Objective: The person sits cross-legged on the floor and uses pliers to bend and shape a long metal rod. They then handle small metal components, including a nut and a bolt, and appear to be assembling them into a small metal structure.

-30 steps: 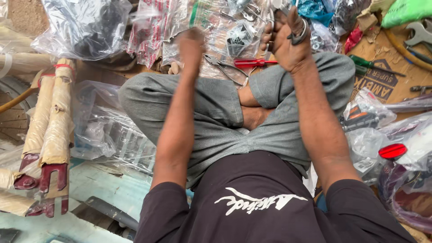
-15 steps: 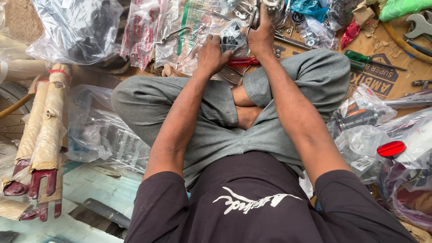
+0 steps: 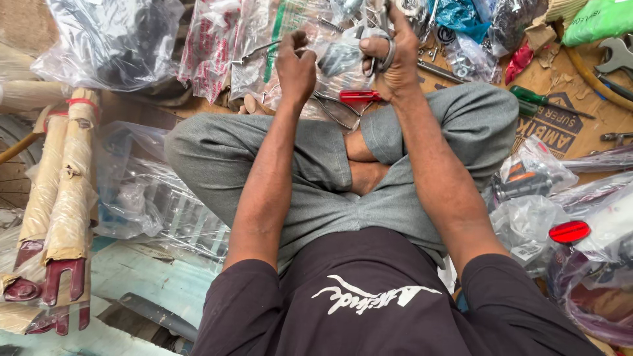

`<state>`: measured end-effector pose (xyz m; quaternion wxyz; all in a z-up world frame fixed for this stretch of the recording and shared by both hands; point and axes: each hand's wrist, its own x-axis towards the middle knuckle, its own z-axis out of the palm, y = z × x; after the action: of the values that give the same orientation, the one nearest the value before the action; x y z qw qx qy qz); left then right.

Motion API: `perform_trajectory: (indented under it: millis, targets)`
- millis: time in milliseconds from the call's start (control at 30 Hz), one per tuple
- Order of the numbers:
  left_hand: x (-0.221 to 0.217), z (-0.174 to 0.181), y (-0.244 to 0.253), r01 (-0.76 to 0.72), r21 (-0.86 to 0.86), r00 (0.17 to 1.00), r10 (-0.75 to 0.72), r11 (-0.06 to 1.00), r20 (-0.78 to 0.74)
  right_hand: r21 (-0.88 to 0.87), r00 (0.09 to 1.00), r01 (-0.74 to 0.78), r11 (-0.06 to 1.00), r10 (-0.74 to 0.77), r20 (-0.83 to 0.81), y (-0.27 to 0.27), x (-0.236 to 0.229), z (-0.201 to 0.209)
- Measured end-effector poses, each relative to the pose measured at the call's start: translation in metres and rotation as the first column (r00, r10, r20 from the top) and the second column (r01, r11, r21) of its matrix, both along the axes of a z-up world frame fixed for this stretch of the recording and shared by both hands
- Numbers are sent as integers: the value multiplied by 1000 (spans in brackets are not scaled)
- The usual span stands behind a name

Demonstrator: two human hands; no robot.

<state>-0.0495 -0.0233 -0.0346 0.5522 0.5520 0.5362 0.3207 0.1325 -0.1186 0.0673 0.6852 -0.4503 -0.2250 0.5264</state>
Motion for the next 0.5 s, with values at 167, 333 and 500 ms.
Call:
perform_trajectory:
  millis: [167, 333, 500]
  targets:
    - [-1, 19, -11, 124, -367, 974, -42, 922, 224, -305, 976, 81, 949, -137, -169, 4, -16, -30]
    - [-1, 21, -6, 24, -496, 943, 144, 868, 298, -350, 983, 185, 918, -169, 77, 5, -8, -57]
    - [-1, -5, -15, 129, -543, 975, -8, 830, 220, -290, 870, 305, 907, -142, 472, -4, 11, -80]
